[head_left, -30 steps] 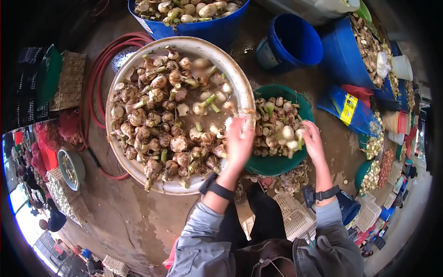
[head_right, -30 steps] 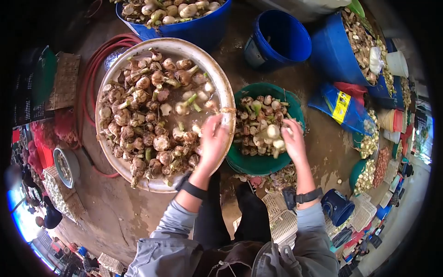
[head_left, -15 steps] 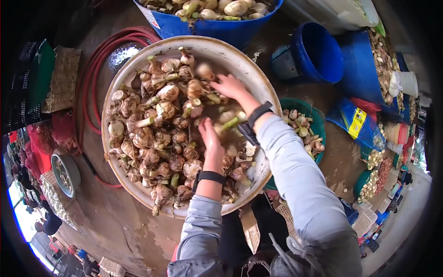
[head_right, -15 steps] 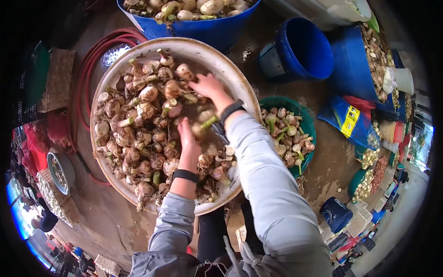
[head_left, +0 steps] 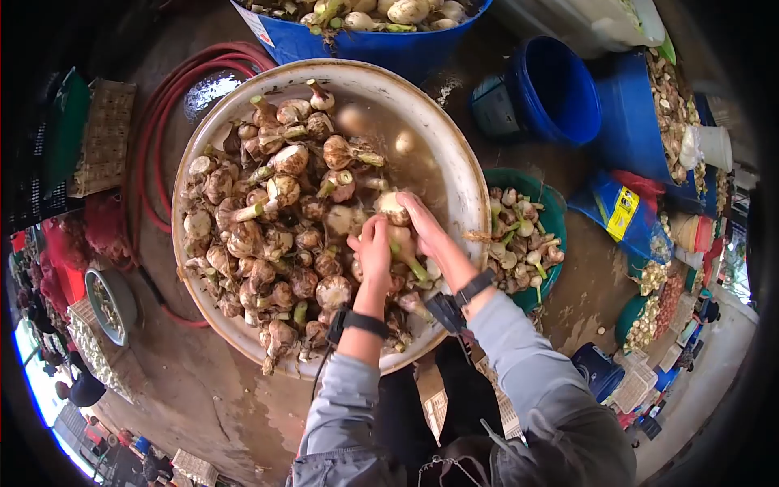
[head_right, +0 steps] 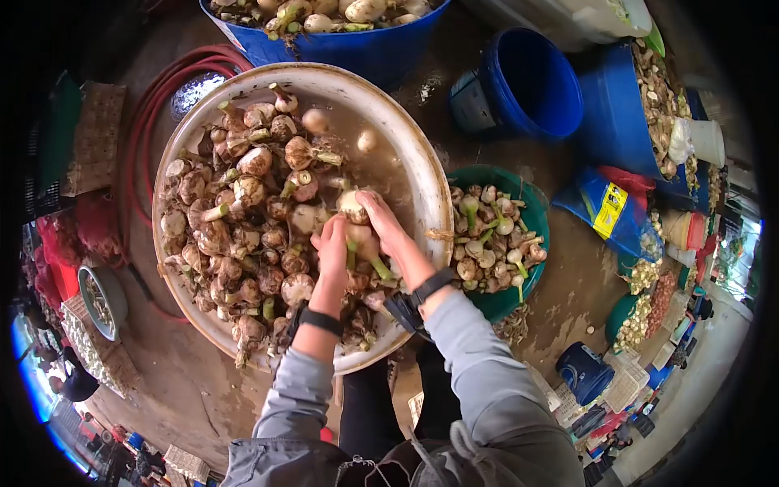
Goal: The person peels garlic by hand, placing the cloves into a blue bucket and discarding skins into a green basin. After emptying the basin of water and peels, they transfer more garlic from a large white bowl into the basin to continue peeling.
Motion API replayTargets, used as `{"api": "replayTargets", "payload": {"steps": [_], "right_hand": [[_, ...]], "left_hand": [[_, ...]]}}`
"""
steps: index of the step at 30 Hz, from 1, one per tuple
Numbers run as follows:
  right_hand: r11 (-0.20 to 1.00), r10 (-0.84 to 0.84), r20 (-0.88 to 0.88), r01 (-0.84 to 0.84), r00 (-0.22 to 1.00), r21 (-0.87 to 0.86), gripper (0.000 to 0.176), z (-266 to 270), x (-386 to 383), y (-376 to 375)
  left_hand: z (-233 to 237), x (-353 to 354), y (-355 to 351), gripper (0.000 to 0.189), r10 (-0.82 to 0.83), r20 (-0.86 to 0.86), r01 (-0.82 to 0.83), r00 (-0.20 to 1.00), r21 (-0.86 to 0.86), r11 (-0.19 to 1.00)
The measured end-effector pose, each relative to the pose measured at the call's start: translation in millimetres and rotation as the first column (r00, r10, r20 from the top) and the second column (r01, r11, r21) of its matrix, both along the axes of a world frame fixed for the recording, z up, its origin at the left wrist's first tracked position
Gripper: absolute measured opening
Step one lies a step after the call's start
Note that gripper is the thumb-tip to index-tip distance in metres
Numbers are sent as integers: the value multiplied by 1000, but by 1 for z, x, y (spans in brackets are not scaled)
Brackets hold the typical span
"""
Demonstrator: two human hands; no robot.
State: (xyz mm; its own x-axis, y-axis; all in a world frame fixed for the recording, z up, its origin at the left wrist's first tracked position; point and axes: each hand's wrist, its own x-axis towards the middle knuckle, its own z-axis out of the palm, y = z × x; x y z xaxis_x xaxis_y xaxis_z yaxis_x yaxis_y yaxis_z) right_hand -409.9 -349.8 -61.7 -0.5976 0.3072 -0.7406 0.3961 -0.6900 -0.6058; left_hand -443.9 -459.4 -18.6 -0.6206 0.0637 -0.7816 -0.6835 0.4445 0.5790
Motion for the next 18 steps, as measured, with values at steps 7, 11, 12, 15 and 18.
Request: {"api": "replayTargets", "payload": {"steps": [7, 11, 12, 15, 18], "right_hand": [[968, -18, -152, 55, 988, 246, 41, 170, 109, 36], [909, -71, 5, 63, 997, 412, 45, 221, 196, 88], [869, -79, 120, 9, 990, 495, 46, 217, 210, 99], [581, 100, 452, -421, 886, 697, 50, 159, 266, 145], [215, 188, 483, -516, 855, 829, 42, 189, 204, 130]], "left_hand": [[133, 106, 28, 37, -87, -175, 136, 981, 288, 948], [147, 196, 76, 46, -430, -321, 519, 844, 289, 804], [143, 204, 82, 48, -545, -316, 627, 777, 314, 713], [158, 157, 71, 34, -759, -448, 809, 474, -119, 575], [113, 94, 35, 32, -283, -442, 396, 851, 187, 899]]}}
